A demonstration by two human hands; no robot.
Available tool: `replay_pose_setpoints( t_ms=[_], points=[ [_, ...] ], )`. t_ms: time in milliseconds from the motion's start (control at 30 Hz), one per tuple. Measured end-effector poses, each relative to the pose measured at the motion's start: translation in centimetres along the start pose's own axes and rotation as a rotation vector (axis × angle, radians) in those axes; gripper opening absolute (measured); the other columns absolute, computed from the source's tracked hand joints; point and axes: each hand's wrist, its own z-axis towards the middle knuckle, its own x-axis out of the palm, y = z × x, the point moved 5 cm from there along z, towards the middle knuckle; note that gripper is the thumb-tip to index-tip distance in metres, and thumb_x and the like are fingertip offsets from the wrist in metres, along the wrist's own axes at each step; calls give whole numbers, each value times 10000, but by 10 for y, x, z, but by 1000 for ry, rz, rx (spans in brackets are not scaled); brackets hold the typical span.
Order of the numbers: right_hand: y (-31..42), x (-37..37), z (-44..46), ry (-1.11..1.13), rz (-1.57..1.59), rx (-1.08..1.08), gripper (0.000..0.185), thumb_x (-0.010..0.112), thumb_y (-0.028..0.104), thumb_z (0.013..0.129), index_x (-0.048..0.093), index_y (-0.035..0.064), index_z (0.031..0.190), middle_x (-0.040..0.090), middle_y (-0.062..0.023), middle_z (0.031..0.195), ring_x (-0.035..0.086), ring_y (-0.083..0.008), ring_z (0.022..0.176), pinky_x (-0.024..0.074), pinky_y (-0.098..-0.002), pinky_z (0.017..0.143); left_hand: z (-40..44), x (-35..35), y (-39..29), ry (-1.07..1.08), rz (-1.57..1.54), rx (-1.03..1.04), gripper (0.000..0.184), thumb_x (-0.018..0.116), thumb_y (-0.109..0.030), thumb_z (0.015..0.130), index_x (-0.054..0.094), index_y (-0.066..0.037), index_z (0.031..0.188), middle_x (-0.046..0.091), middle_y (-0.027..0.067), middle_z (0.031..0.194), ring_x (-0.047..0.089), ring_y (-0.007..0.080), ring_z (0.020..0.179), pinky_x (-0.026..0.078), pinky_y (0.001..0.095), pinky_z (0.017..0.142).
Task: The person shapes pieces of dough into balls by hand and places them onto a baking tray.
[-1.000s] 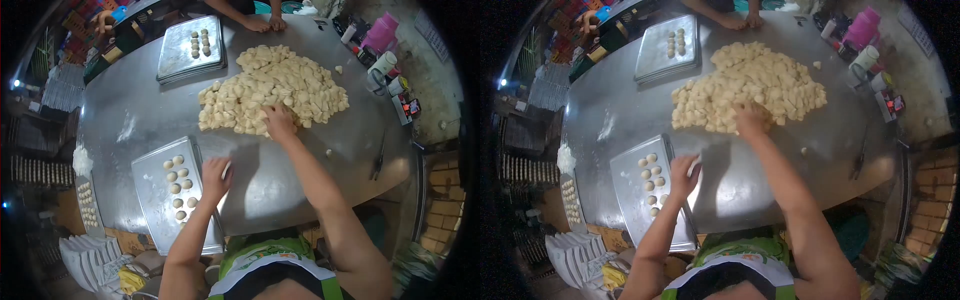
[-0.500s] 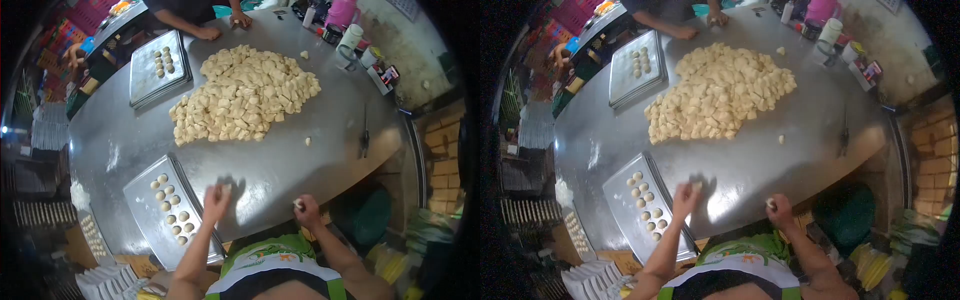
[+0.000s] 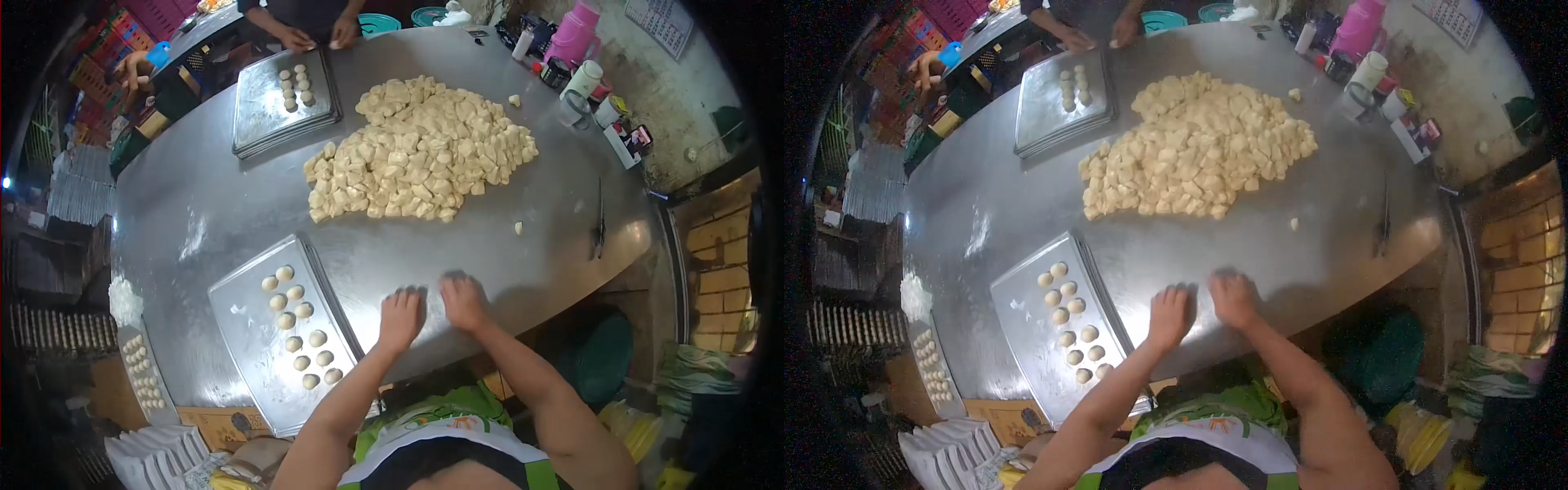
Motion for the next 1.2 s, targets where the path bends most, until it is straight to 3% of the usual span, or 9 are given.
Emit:
replay_pose_setpoints(
  t_ms=[133, 267, 367, 433, 533, 700, 800, 933, 1200],
  points=[
    [-38, -24, 2, -102, -232, -235, 121, 619, 143, 936, 617, 53, 1016, 664, -178, 897, 611, -391, 882, 460, -491, 819, 11, -41, 36, -52, 249, -91, 260, 612, -162, 895, 611, -99, 1147, 606, 118, 1044, 573, 308, 970, 417, 479, 813],
    [-40, -19, 102, -128, 3, -14, 74, 623, 134, 906, 630, 88, 964, 644, -132, 823, 607, -331, 806, 459, -462, 744, 87, -7, 52, -67, 230, -134, 288, 621, -156, 885, 614, -105, 1169, 610, 117, 1087, 571, 319, 985, 416, 484, 820],
    [-33, 11, 72, -94, 146, -85, 92, 646, 142, 891, 634, 103, 974, 643, -106, 817, 607, -305, 777, 454, -451, 724, 94, 36, 43, 361, -8, -312, 276, 634, -121, 861, 618, -75, 1132, 625, 168, 1104, 575, 382, 995, 421, 495, 847],
    [-33, 15, 65, 45, 233, -199, 122, 673, 144, 894, 643, 93, 1001, 664, -102, 855, 619, -309, 809, 458, -461, 731, 57, 2, 9, 105, -5, -100, 227, 640, -112, 857, 618, -91, 1082, 627, 165, 1074, 582, 379, 930, 431, 498, 819],
    [-49, -19, 55, 157, -12, -471, 52, 608, 156, 919, 619, 111, 941, 614, -96, 773, 609, -310, 763, 464, -459, 727, 26, -7, 48, 108, 52, -86, 229, 628, -88, 851, 607, -85, 1079, 616, 168, 1063, 570, 375, 933, 433, 497, 827],
    [-40, 7, 121, -4, 245, -318, 85, 639, 164, 915, 640, 104, 975, 623, -74, 789, 612, -289, 761, 474, -470, 711, 126, -10, 76, -44, 121, -265, 219, 615, -72, 860, 583, -78, 1077, 606, 159, 1057, 562, 363, 946, 426, 493, 835],
    [-40, 14, 122, 14, 280, -204, 134, 690, 156, 893, 656, 107, 1013, 648, -60, 819, 618, -257, 759, 486, -445, 727, 80, 8, 41, 84, 49, -238, 222, 606, -112, 867, 583, -84, 1086, 599, 147, 1088, 556, 351, 964, 419, 498, 822],
    [-38, -12, 88, 74, 383, -554, 128, 644, 210, 925, 655, 91, 972, 618, -106, 798, 611, -326, 778, 485, -476, 730, 36, -13, 58, 141, 200, -276, 218, 594, -135, 880, 581, -83, 1092, 594, 150, 1087, 550, 362, 975, 417, 502, 826],
    [-16, -3, 151, 35, 277, -63, 210, 739, 188, 872, 679, 57, 1026, 652, -132, 853, 617, -377, 843, 491, -458, 820, 137, 6, 89, -30, 65, -419, 100, 612, -142, 886, 613, -82, 966, 633, 148, 983, 574, 375, 932, 423, 510, 817]
  ],
)
